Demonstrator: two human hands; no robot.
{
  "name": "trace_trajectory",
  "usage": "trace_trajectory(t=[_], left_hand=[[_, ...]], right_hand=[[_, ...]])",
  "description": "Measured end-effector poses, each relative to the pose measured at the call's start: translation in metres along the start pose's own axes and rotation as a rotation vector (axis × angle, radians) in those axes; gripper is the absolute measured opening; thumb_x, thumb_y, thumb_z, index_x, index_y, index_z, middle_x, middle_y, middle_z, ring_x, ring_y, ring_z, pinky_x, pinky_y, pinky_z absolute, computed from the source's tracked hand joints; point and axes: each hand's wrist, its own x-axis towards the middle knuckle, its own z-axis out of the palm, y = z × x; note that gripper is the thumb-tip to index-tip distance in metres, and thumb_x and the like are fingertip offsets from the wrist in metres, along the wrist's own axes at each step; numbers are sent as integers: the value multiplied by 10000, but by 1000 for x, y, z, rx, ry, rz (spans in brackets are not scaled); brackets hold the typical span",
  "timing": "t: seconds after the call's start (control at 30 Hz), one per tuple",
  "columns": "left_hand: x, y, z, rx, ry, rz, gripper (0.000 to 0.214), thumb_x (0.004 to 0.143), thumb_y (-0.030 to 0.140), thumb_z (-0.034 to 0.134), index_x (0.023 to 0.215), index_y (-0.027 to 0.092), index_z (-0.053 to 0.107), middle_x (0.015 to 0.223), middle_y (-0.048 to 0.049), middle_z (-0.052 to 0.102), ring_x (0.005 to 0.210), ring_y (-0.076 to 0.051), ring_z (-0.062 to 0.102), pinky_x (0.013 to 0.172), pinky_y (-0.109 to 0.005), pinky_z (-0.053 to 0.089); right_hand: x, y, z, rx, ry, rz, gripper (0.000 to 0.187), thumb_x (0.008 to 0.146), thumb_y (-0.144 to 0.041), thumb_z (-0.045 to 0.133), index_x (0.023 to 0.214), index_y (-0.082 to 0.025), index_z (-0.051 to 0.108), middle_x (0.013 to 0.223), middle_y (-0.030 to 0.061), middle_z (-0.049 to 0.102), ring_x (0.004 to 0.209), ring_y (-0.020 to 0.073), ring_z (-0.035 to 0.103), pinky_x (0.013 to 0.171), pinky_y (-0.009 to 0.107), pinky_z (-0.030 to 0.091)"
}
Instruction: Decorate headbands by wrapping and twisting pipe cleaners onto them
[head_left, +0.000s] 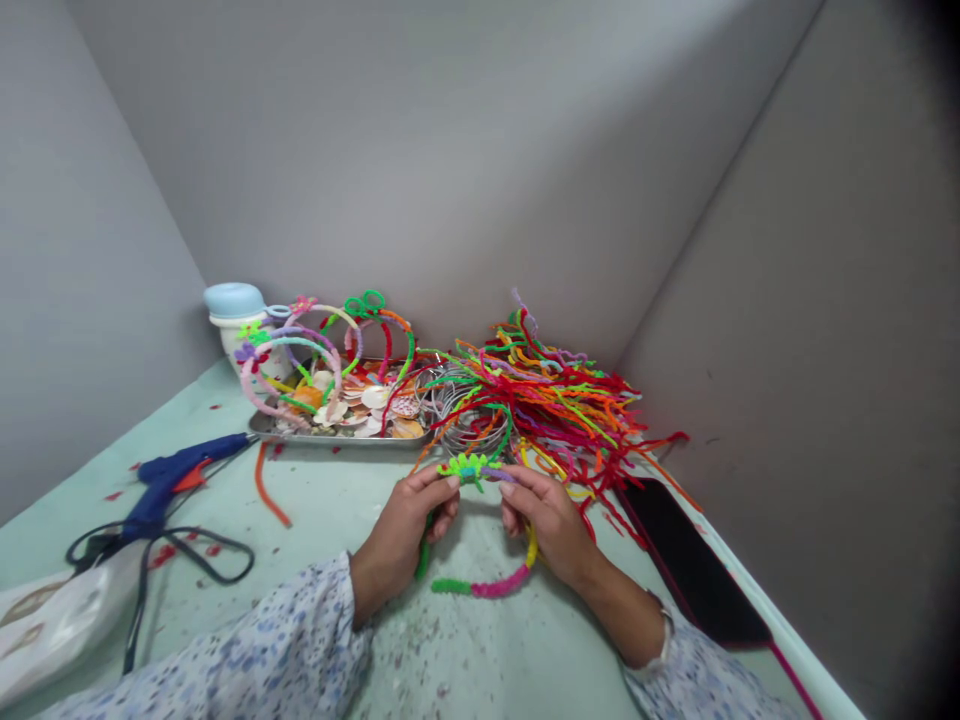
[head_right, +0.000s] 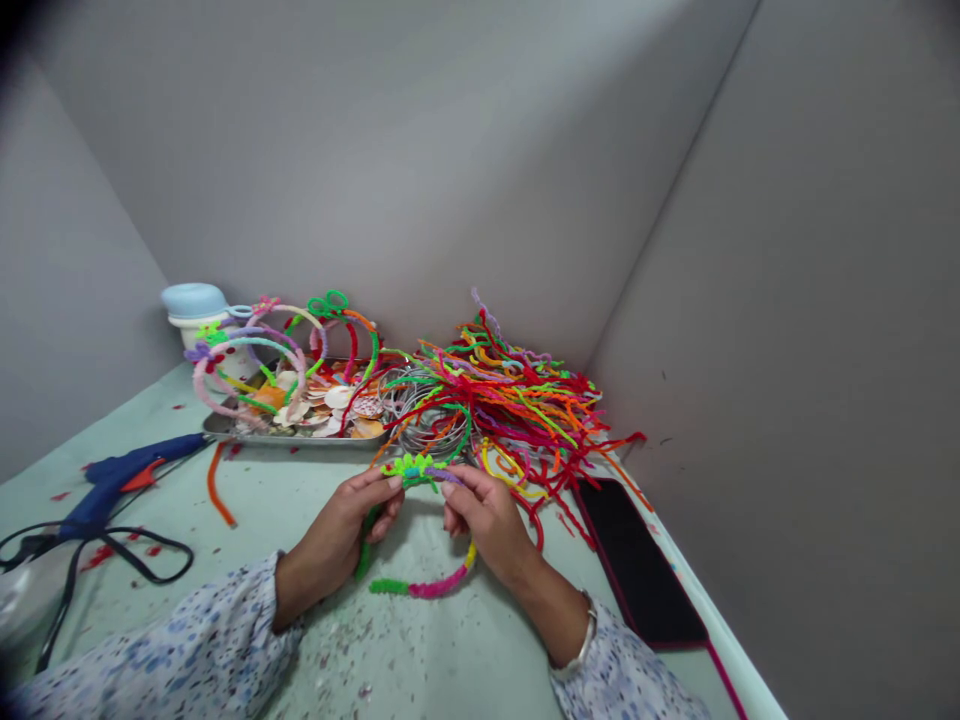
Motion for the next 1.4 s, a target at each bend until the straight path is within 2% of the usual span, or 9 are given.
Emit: trace_trajectory(t=[0.43, 0.6, 0.8, 1.07, 1.23, 1.4], left_hand=[[-2, 2, 1, 52, -33, -24, 217, 821, 289, 571, 664, 151, 510, 559, 45, 467, 420, -51, 351, 405, -196, 214], [-2, 2, 0, 43, -36, -6, 219, 814, 286, 590, 659, 153, 510, 565, 45, 468, 423, -50, 355, 403, -192, 228], [-1, 0, -2, -4, -44, 13, 196, 825, 283, 597, 693, 146, 547, 605, 33, 496, 445, -49, 387, 403, -176, 265], [2, 2, -2, -161, 71, 29, 199, 831, 349, 624, 846, 151, 612, 684, 18, 549, 525, -66, 462, 450, -159, 364], [3, 4, -1, -226, 121, 71, 179, 807, 329, 660, 841, 155, 632, 767, 3, 604, 647, -90, 539, 548, -170, 442], [4, 5, -2, -258, 145, 80, 189, 765, 314, 707, 827, 143, 658, 693, 8, 620, 626, -92, 557, 582, -175, 446]], right_hand=[[-2, -1, 0, -53, 14, -4, 181, 836, -321, 573, 876, -149, 616, 506, -59, 523, 457, 92, 448, 489, 225, 370], [0, 3, -1, -59, 9, -18, 175, 839, -315, 572, 874, -149, 618, 495, -64, 517, 454, 84, 438, 478, 211, 365], [0, 5, -2, -68, 33, -19, 219, 845, -316, 569, 957, -138, 630, 480, -66, 520, 434, 86, 437, 453, 206, 360], [0, 6, -3, -92, 47, -46, 210, 853, -338, 574, 917, -150, 641, 463, -77, 471, 423, 77, 405, 438, 201, 315], [-1, 5, -2, -97, 69, -50, 248, 863, -385, 566, 894, -151, 640, 448, -78, 446, 412, 77, 380, 422, 204, 286], [-2, 4, -2, -123, 89, -56, 292, 867, -417, 555, 892, -143, 651, 439, -74, 433, 407, 81, 369, 419, 209, 277]])
